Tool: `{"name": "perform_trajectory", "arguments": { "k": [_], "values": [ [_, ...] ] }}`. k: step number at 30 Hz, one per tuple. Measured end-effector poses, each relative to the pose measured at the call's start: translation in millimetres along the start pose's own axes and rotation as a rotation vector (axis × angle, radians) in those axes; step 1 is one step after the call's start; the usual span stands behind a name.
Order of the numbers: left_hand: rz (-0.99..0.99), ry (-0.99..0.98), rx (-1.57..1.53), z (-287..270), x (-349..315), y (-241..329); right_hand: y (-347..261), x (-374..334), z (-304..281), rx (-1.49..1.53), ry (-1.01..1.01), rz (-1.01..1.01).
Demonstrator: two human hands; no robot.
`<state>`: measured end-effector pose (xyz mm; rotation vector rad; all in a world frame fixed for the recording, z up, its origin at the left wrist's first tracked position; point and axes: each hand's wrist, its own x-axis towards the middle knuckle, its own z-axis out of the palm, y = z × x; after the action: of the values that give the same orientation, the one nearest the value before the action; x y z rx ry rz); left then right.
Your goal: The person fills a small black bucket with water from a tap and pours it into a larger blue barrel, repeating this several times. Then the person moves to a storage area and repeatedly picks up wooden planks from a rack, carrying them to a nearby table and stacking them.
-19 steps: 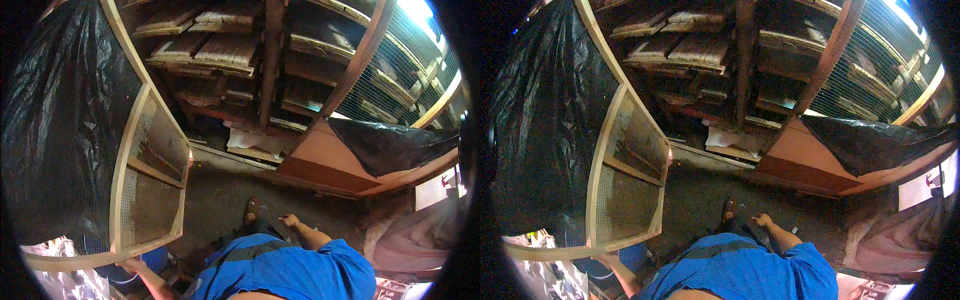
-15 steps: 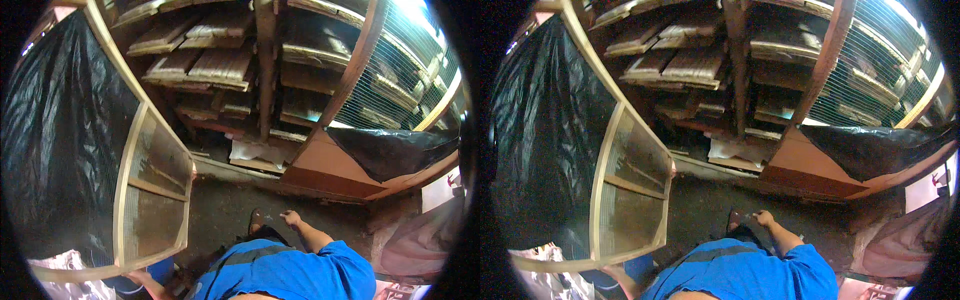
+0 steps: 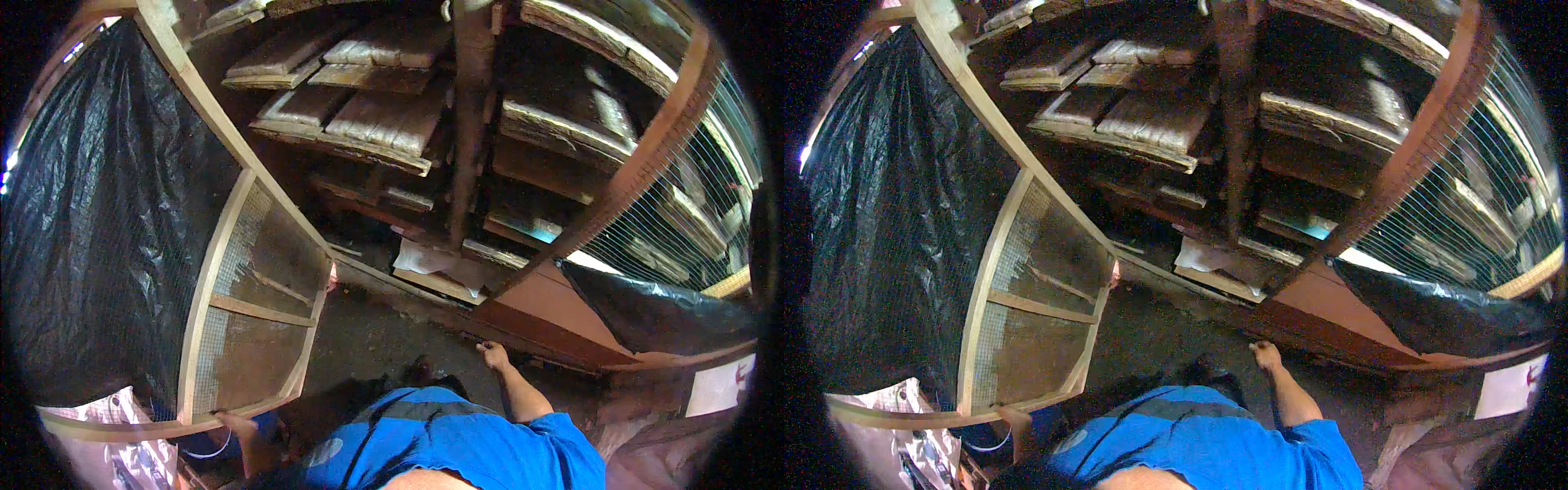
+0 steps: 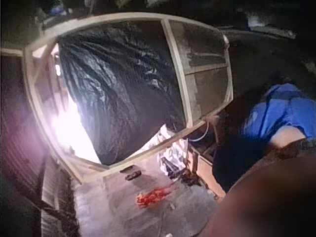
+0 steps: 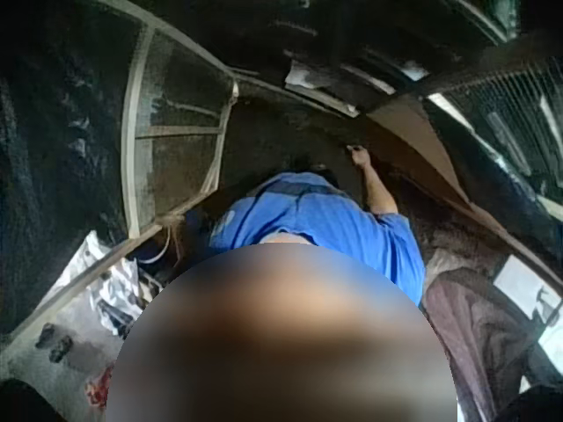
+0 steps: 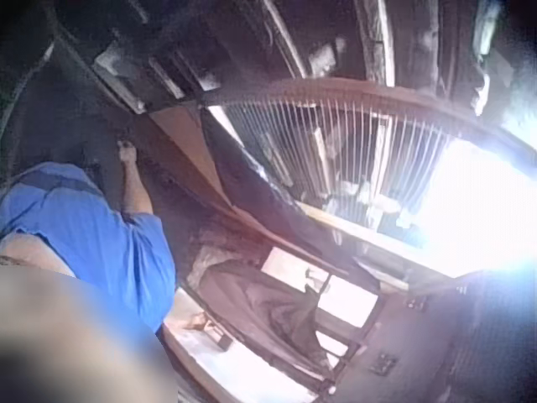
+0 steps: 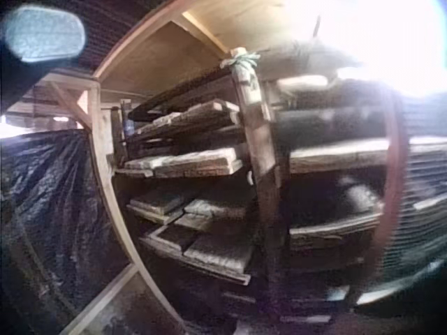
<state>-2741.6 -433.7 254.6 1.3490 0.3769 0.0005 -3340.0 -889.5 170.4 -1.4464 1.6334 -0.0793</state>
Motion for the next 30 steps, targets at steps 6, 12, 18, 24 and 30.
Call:
{"name": "perform_trajectory", "arguments": {
  "k": [6, 12, 18, 24, 30],
  "values": [
    [-0.385, -0.068, 0.126, 83.4, -49.9, -78.0, 119.9, 14.0, 36.2, -0.783, -0.418, -0.298],
    [-0.681, -0.302, 0.349, 191.8, -42.4, -154.7, 212.6, 7.4, 24.2, -0.775, -0.403, -0.599],
    [-0.761, -0.659, 0.463, 352.7, -39.3, -211.1, 169.6, -8.1, 22.0, 0.330, -0.011, 0.496],
    [-0.788, -0.955, 0.488, 508.0, -41.9, -239.2, 62.5, -39.8, 33.0, 0.351, -0.090, 0.221],
    [-0.804, -0.947, 0.541, 572.5, -57.0, -254.2, -46.4, -35.9, 9.6, 0.043, -0.060, 0.265]
  ]
}}
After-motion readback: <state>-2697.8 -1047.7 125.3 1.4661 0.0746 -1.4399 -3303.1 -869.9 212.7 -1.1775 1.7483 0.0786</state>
